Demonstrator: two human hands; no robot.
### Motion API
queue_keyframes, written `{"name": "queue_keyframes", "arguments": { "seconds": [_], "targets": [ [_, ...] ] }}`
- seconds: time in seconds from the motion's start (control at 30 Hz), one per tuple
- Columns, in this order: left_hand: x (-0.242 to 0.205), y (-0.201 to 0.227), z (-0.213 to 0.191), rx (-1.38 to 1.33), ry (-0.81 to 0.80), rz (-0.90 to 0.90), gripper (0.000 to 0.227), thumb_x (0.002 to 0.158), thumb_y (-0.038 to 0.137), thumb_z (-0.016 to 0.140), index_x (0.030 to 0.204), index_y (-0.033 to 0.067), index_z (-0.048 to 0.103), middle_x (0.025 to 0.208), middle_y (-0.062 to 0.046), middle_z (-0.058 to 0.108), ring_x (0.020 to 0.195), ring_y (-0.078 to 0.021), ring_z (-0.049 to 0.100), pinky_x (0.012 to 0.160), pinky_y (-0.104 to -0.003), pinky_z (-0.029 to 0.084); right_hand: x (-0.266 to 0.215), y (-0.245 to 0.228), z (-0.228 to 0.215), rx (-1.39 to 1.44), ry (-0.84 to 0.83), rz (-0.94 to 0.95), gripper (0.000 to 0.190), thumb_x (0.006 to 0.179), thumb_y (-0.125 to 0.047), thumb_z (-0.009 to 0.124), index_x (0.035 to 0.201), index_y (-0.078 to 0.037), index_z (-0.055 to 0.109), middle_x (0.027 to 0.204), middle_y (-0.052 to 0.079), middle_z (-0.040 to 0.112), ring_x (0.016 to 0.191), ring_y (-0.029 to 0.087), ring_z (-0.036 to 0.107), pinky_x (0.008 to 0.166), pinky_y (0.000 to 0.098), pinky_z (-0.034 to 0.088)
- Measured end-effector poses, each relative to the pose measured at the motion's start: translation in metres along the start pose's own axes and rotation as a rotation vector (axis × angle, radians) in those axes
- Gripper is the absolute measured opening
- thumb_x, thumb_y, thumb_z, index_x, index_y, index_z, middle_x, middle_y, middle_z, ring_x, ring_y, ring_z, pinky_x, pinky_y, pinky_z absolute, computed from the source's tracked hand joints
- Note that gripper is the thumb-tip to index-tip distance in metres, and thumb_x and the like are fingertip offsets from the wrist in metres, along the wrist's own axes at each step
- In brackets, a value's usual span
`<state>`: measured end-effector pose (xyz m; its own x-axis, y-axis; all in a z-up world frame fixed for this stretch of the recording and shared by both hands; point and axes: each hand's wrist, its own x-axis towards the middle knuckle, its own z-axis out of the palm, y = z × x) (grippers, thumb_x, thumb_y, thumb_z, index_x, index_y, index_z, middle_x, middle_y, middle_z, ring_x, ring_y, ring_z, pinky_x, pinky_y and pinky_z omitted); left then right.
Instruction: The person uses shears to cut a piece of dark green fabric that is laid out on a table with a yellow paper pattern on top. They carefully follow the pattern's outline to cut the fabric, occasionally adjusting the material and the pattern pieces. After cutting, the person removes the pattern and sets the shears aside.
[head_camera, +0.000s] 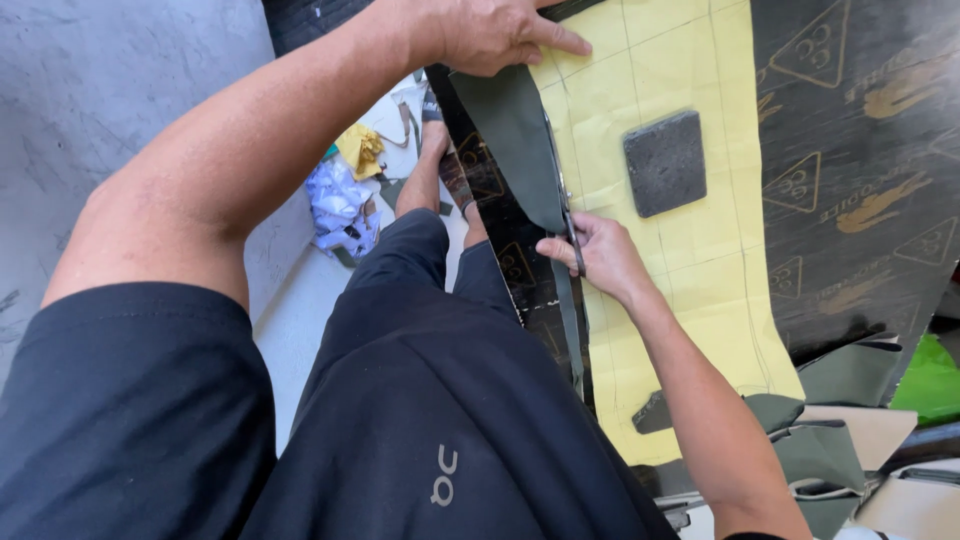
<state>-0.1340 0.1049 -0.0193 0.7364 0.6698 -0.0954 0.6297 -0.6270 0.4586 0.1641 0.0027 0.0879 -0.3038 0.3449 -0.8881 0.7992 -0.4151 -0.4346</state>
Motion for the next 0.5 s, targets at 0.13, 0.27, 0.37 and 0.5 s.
{"name": "queue_keyframes", "arguments": {
  "seconds": [0.13, 0.27, 0.37, 0.5],
  "targets": [
    [0.0, -0.006, -0.01, 0.248, 0.045, 0.131, 0.055, 0.104, 0.028, 0.049, 0.159, 0.0251, 0.048, 0.168, 0.011, 0.038, 0.162, -0.0234, -0.004, 0.123, -0.046, 0.025, -0.011, -0.035, -0.009, 0.033, -0.043, 0.08, 0.053, 0.079, -0.044, 0.08, 0.121, -0.011, 0.076, 0.064, -0.006, 0.048, 0.057, 0.007, 0.05, 0.06, 0.0225, 0.046],
    [-0.001, -0.007, -0.01, 0.044, 0.053, 0.026, 0.052, 0.11, 0.025, 0.053, 0.162, 0.0283, 0.05, 0.172, -0.013, 0.015, 0.152, -0.0381, 0.026, 0.109, -0.058, 0.034, 0.001, -0.039, -0.015, -0.042, -0.019, 0.024, 0.048, 0.077, -0.055, 0.08, 0.083, -0.013, 0.06, 0.062, -0.003, 0.049, 0.06, 0.009, 0.053, 0.064, 0.0242, 0.043],
    [-0.002, -0.007, -0.004, 0.355, 0.033, 0.137, 0.055, 0.105, 0.029, 0.046, 0.16, 0.0283, 0.046, 0.169, 0.018, 0.035, 0.163, -0.0268, -0.003, 0.125, -0.044, 0.024, 0.007, -0.034, -0.012, -0.052, -0.029, 0.019, 0.05, 0.079, -0.056, 0.08, 0.077, -0.015, 0.051, 0.062, -0.003, 0.048, 0.06, 0.007, 0.048, 0.062, 0.0231, 0.037],
    [-0.011, 0.011, -0.028, 0.118, 0.044, -0.053, 0.057, 0.109, 0.03, 0.053, 0.166, 0.0302, 0.043, 0.17, -0.013, 0.01, 0.154, -0.034, 0.016, 0.113, -0.056, 0.038, 0.012, -0.022, -0.007, -0.046, 0.021, -0.038, 0.042, 0.08, -0.05, 0.081, 0.084, -0.013, 0.063, 0.055, -0.001, 0.055, 0.053, 0.007, 0.052, 0.057, 0.0233, 0.043]
  ]
}}
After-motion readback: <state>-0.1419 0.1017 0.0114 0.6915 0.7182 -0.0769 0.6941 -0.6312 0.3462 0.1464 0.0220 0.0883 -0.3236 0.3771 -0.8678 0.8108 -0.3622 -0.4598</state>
